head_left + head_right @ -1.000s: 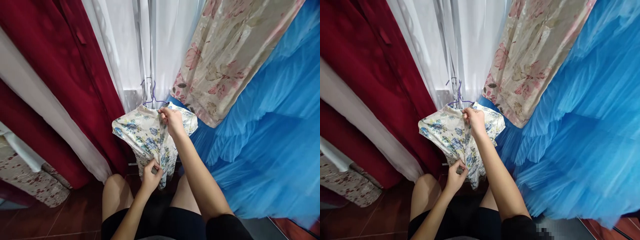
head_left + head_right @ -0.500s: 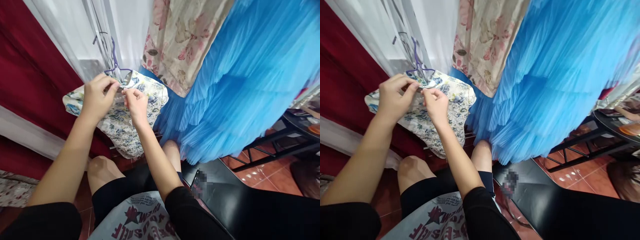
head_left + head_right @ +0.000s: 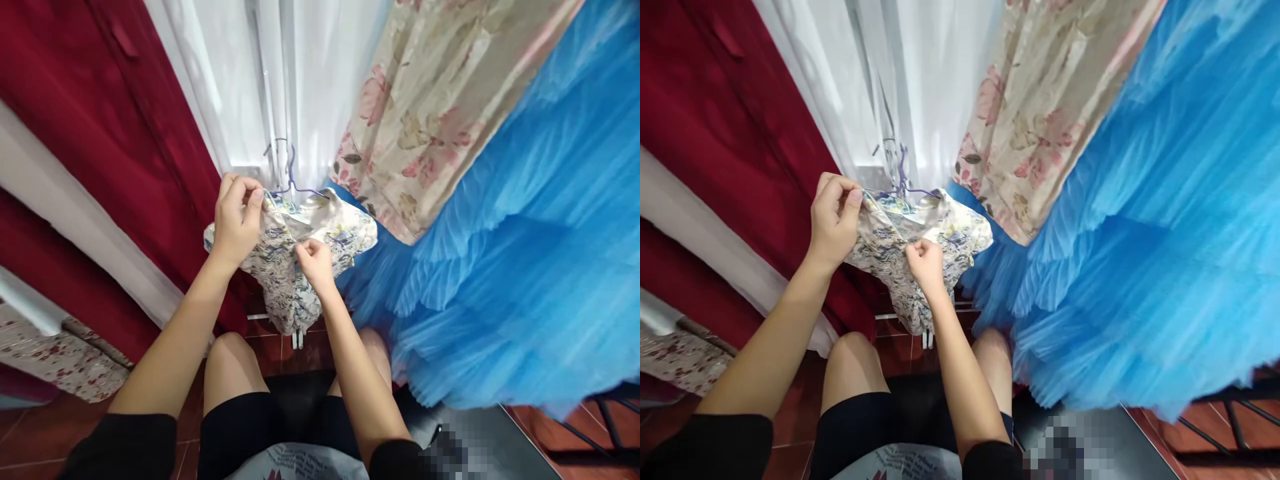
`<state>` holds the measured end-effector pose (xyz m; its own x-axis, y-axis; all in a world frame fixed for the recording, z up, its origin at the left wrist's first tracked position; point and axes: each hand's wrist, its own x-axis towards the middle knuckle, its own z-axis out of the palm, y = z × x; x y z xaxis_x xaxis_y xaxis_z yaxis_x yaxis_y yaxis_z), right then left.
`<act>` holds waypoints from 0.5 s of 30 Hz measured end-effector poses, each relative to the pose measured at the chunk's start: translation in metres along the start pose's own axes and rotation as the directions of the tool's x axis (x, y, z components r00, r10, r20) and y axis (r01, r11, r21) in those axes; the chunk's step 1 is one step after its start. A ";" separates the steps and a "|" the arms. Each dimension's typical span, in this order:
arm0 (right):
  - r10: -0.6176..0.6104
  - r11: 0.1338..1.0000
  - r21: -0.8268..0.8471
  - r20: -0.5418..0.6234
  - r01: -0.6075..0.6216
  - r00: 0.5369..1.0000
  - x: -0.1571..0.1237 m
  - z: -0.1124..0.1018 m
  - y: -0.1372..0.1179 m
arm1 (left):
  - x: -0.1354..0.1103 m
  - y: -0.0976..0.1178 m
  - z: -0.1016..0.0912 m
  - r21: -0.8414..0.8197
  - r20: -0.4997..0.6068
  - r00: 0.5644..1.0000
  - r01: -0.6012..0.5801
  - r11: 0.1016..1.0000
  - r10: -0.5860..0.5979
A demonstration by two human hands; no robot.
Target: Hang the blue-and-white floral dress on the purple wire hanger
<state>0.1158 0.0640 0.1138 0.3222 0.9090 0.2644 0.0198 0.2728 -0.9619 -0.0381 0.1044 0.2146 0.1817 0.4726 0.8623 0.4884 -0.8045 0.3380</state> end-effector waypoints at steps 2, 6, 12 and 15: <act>0.021 1.000 0.018 0.012 -0.022 1.000 -0.006 -0.004 0.003 | 0.001 -0.028 -0.013 -0.009 -0.107 0.990 0.089 0.996 -0.090; 0.050 0.997 0.048 0.056 -0.053 0.997 -0.023 -0.002 -0.001 | -0.026 -0.106 -0.023 -0.335 -0.288 0.803 0.426 0.840 -0.522; 0.182 0.964 0.174 0.109 -0.199 0.977 -0.043 0.004 0.018 | -0.108 -0.141 0.006 -0.766 -0.069 0.315 0.591 0.253 -0.946; 0.215 0.955 0.215 -0.030 -0.204 0.976 -0.053 -0.011 0.044 | -0.150 -0.119 0.026 -0.787 0.016 0.260 0.599 0.148 -0.966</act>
<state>0.1104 0.0246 0.0571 0.3471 0.9365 0.0488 -0.2501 0.1426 -0.9577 -0.1011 0.1387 0.0346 -0.4109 0.9052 -0.1086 -0.4903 -0.1190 0.8634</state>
